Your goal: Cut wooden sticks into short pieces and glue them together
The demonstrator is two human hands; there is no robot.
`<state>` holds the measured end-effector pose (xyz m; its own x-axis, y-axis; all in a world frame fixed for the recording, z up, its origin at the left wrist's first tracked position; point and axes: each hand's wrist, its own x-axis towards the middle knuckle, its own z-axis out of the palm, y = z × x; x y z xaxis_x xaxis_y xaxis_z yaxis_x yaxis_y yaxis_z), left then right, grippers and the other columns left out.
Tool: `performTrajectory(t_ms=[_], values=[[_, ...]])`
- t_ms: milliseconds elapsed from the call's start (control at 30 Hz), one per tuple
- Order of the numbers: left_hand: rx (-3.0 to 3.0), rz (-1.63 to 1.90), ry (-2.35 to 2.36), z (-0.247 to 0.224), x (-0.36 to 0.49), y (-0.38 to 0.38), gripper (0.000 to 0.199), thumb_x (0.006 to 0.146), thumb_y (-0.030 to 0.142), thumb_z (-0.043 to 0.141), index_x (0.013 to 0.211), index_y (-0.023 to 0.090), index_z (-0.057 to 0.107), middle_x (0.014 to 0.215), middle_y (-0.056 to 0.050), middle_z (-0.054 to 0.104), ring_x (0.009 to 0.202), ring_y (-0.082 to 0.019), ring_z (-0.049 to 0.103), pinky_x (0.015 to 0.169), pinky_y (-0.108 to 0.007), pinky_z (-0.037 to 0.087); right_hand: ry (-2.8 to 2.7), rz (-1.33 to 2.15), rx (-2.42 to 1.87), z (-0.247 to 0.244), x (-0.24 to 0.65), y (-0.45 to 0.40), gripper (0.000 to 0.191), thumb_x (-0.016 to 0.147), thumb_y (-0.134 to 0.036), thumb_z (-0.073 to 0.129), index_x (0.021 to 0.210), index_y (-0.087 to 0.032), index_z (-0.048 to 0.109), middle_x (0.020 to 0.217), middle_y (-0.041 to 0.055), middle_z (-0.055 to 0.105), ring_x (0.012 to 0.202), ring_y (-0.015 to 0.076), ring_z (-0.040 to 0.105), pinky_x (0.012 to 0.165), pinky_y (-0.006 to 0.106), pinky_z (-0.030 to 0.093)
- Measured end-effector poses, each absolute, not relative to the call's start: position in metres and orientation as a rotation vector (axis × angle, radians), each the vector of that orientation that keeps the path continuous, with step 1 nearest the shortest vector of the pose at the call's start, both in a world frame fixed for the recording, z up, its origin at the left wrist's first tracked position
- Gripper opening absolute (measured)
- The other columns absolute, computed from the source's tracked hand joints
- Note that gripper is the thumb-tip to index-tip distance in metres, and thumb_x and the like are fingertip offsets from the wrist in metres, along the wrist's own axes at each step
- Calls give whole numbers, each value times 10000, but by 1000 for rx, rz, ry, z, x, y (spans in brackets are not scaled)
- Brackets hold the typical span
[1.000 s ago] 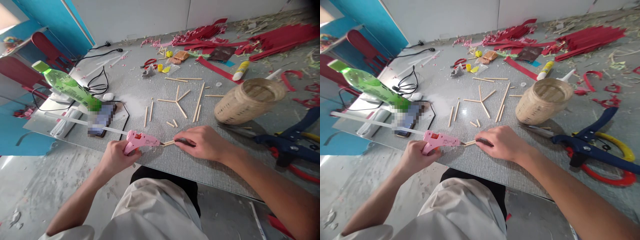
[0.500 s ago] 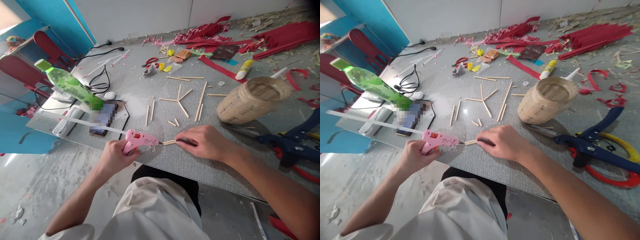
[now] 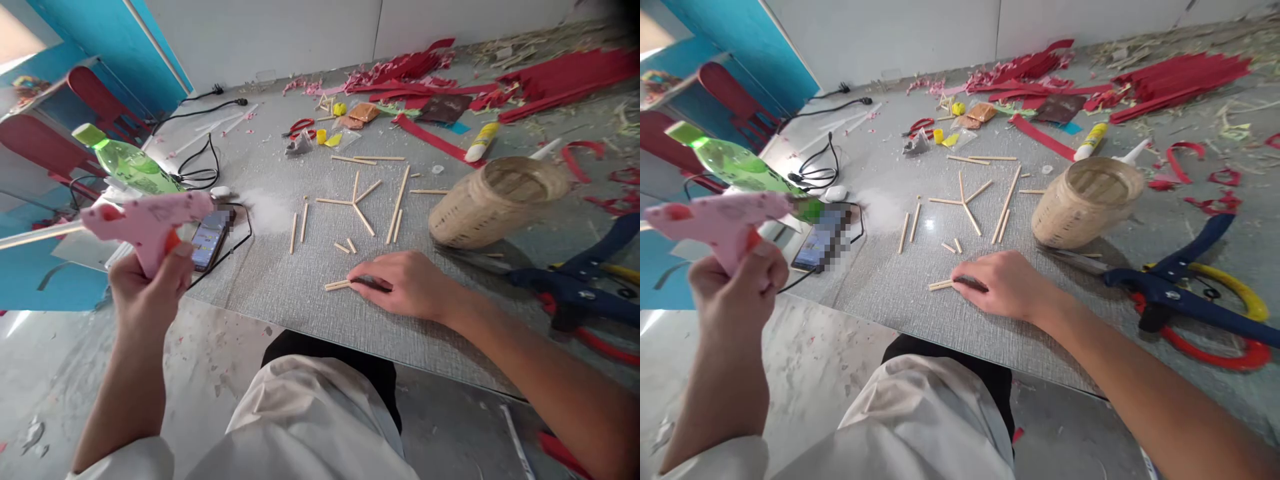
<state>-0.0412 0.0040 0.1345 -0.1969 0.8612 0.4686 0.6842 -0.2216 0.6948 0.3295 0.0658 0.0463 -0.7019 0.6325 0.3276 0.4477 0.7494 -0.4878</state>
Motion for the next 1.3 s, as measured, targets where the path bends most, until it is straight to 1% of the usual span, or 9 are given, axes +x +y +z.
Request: performTrajectory(t_ms=[100,167,233,300,467,667,800,1133,1300], values=[[1735,1578,1626,133,-37,11,520,952,333,692,543,217,392,491,70,382,422,-69,384,386,-265,230,-2468,528,-820,46,330,66,181,1025,-336,629,1043,-242,782,709,-27,722,582,123,607,648,281,387],[1906,1365,1670,123,-26,9,538,892,297,756,512,203,386,464,75,372,403,-53,345,375,-242,214,-2469,533,-831,45,330,66,182,1027,-339,626,1042,-245,781,713,-25,729,589,126,615,650,283,388],[2080,1106,1714,111,-14,2,584,845,285,788,488,195,334,440,85,299,386,-35,263,363,-229,141,-2469,536,-841,44,330,66,184,1027,-341,626,1042,-243,781,735,-20,747,611,133,639,659,284,394],[2172,952,1655,100,-2,-5,560,868,266,741,505,191,321,453,85,283,403,-33,237,370,-216,148,-2472,553,-846,44,329,66,190,1030,-346,623,1050,-240,780,769,-14,767,651,141,672,672,285,403],[2276,851,1584,88,6,-14,480,893,238,680,558,189,339,487,82,311,442,-42,228,389,-195,179,-2485,579,-855,46,330,66,206,1041,-354,606,1053,-243,780,831,-5,796,691,151,695,672,288,398],[2363,709,1589,86,6,-13,394,868,218,654,585,192,381,496,89,315,454,-52,239,419,-197,221,-2493,577,-865,47,330,66,201,1035,-352,614,1042,-243,782,793,-7,786,646,142,666,650,290,378],[2374,677,1559,85,9,-12,350,864,222,648,602,193,418,491,92,338,442,-52,260,421,-204,224,-2482,567,-862,46,329,66,186,1026,-346,628,1034,-242,783,776,-17,779,631,136,661,644,288,374],[2376,681,1552,85,11,-11,364,877,242,641,594,196,417,488,93,343,426,-50,275,416,-215,226,-2486,572,-852,48,329,66,183,1027,-329,624,1034,-239,782,786,-15,783,652,139,672,648,288,372],[2387,677,1562,87,14,-10,370,870,245,647,584,194,416,484,94,343,423,-47,273,413,-212,228,-2475,570,-852,48,329,65,189,1024,-338,628,1033,-236,788,740,-17,757,623,134,646,649,283,367]])
